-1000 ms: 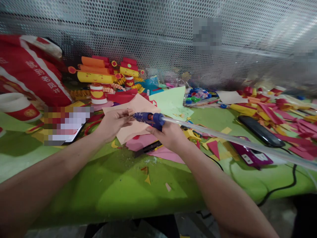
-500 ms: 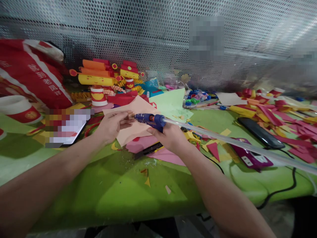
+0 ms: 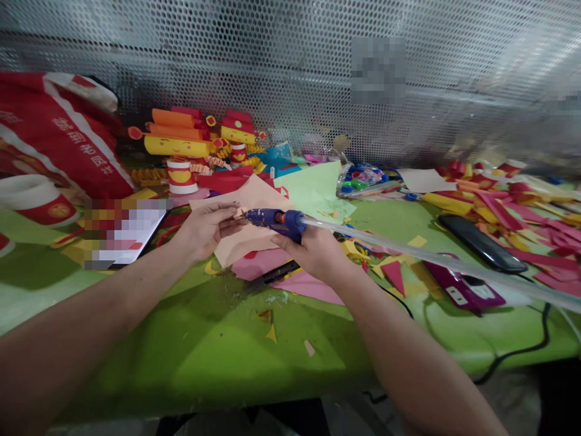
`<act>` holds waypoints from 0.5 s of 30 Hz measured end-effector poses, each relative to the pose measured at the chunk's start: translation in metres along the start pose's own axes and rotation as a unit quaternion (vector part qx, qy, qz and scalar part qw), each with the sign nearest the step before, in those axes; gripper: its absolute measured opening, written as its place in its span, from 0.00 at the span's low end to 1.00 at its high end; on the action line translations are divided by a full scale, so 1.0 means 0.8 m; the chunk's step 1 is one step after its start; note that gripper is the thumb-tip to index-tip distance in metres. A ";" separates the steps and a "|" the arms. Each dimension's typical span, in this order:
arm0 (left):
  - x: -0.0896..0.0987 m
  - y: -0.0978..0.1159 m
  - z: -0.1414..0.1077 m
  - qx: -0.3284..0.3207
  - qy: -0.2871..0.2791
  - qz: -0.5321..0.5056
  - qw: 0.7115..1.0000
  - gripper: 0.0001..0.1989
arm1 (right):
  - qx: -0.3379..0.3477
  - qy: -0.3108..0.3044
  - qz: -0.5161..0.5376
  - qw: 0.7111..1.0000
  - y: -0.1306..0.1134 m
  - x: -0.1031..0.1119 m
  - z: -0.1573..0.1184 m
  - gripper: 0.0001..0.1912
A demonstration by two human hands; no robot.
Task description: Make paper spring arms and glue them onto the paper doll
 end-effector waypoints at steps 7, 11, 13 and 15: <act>0.002 0.001 -0.002 -0.061 0.003 0.055 0.997 0.03 | -0.036 0.053 0.119 0.991 0.001 0.013 0.001 0.16; 0.002 0.004 -0.003 -0.090 -0.001 0.090 0.992 0.03 | -0.140 0.121 0.210 0.960 0.021 0.020 0.000 0.20; 0.002 0.005 -0.003 -0.096 0.010 0.109 0.989 0.03 | -0.165 0.190 0.249 0.935 0.035 0.031 0.003 0.19; 0.002 0.006 -0.002 -0.100 0.021 0.124 0.987 0.04 | -0.184 0.282 0.260 0.905 0.056 0.047 0.004 0.18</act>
Point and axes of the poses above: each hand's wrist, its own z-axis towards the middle knuckle, its own x-axis out of the back of the hand, y = z × x, the point moved 4 cm from there along z, towards the middle knuckle, and after that the axes turned 13 degrees about x, right-handed, at the moved point
